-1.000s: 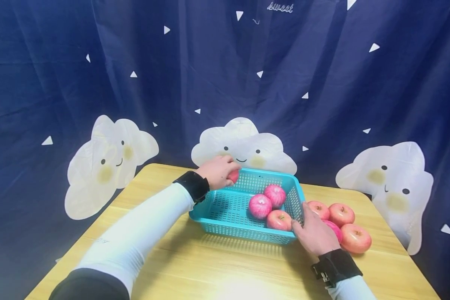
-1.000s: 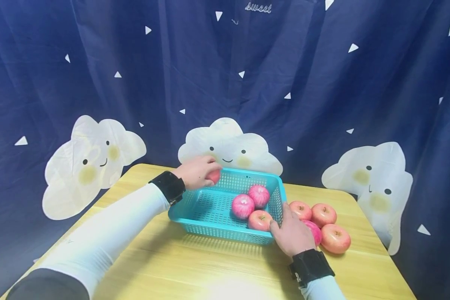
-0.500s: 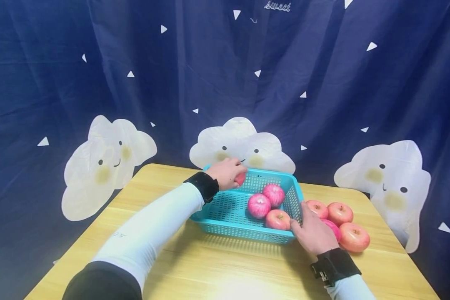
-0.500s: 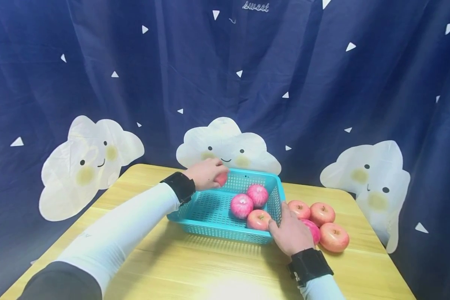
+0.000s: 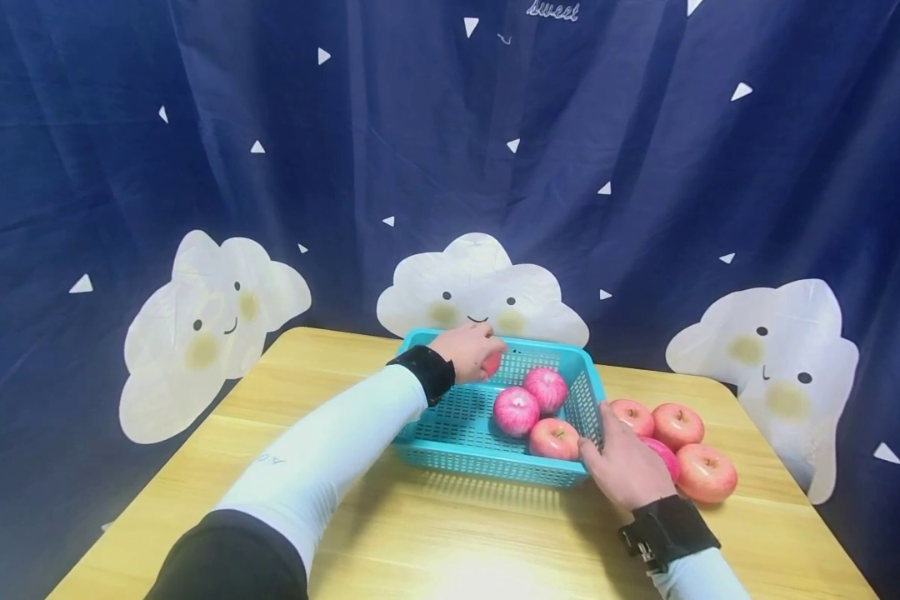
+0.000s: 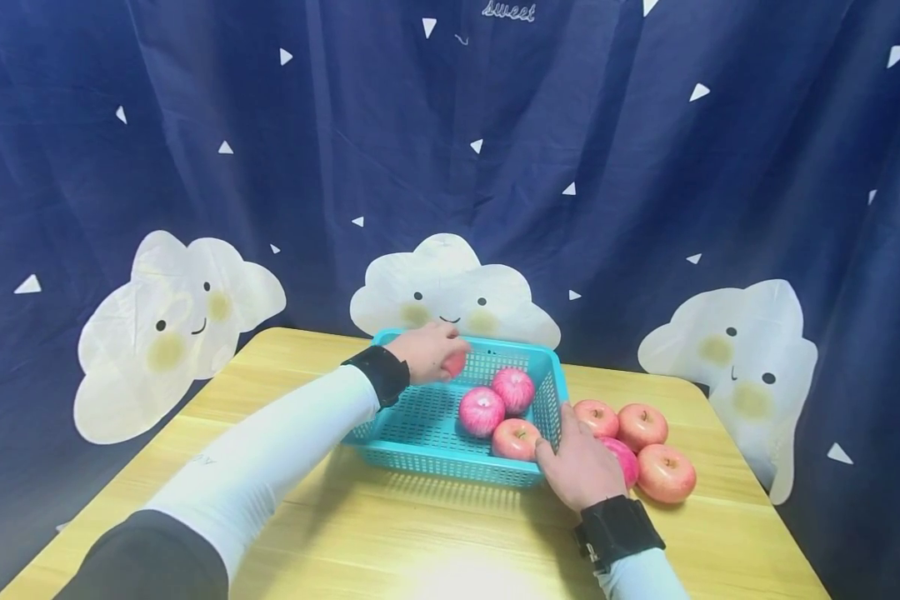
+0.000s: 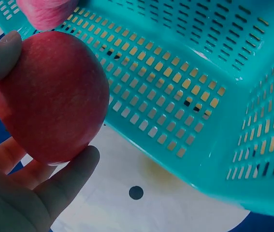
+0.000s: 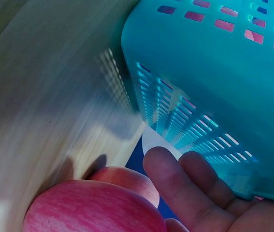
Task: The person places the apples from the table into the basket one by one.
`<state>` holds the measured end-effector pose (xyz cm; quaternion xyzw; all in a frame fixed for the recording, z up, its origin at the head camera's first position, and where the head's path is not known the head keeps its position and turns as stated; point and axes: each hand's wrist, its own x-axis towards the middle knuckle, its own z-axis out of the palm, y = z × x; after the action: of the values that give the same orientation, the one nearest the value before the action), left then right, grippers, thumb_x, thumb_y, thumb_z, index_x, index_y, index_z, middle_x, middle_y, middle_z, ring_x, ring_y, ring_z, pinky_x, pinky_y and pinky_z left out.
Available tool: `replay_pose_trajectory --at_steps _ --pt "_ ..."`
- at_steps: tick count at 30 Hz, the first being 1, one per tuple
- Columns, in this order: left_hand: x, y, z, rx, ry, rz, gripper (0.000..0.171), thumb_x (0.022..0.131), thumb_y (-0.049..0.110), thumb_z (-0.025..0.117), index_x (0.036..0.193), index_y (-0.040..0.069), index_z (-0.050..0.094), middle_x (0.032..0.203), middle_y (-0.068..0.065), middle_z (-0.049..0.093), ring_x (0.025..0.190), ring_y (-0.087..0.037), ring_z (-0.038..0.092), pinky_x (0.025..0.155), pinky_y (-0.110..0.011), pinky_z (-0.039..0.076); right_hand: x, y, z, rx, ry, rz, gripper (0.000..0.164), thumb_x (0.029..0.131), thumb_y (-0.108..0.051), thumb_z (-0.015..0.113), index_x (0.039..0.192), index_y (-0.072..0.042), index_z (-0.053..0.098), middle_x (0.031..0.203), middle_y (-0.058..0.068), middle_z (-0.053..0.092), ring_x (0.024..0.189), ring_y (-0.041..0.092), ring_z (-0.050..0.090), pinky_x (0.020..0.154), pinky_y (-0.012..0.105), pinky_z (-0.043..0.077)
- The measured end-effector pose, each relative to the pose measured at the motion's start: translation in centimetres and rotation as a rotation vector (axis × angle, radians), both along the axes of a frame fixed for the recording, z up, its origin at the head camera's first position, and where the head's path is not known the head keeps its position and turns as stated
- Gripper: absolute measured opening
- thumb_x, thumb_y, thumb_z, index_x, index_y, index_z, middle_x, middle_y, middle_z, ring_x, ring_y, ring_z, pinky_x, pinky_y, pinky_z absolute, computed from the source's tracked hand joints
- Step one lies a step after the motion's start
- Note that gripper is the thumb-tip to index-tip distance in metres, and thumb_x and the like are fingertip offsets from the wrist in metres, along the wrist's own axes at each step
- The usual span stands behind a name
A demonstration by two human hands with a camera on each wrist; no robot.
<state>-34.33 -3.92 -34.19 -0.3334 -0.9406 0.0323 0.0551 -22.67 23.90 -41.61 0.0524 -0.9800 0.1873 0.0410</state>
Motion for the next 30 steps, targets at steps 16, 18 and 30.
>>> replay_pose_trajectory --at_steps 16,18,30 --pt "-0.8 1.2 -1.9 -0.064 0.015 0.012 0.049 0.092 0.03 0.074 0.139 0.029 0.061 0.129 -0.005 0.057 0.117 -0.025 0.055 0.09 -0.038 0.055 -0.2 -0.1 -0.1 -0.013 0.008 -0.015 0.08 0.099 -0.043 0.051 0.159 0.001 0.021 0.153 0.027 0.041 0.125 0.047 0.055 0.09 0.062 0.051" --pt "-1.0 1.3 -2.2 -0.07 0.009 0.015 0.048 0.092 0.03 0.073 0.139 0.029 0.061 0.129 -0.005 0.058 0.116 -0.025 0.055 0.088 -0.038 0.055 -0.2 -0.1 -0.1 -0.01 0.002 -0.017 0.081 0.099 -0.043 0.052 0.159 0.001 0.021 0.154 0.027 0.04 0.126 0.047 0.053 0.091 0.063 0.05" --pt "-1.8 2.1 -4.3 -0.106 -0.019 0.025 0.043 0.089 0.032 0.077 0.13 0.029 0.065 0.127 -0.003 0.057 0.115 -0.026 0.056 0.085 -0.041 0.054 0.0 -0.1 -0.2 -0.037 0.014 -0.009 0.079 0.1 -0.042 0.052 0.159 0.001 0.021 0.153 0.026 0.041 0.127 0.047 0.053 0.094 0.064 0.048"
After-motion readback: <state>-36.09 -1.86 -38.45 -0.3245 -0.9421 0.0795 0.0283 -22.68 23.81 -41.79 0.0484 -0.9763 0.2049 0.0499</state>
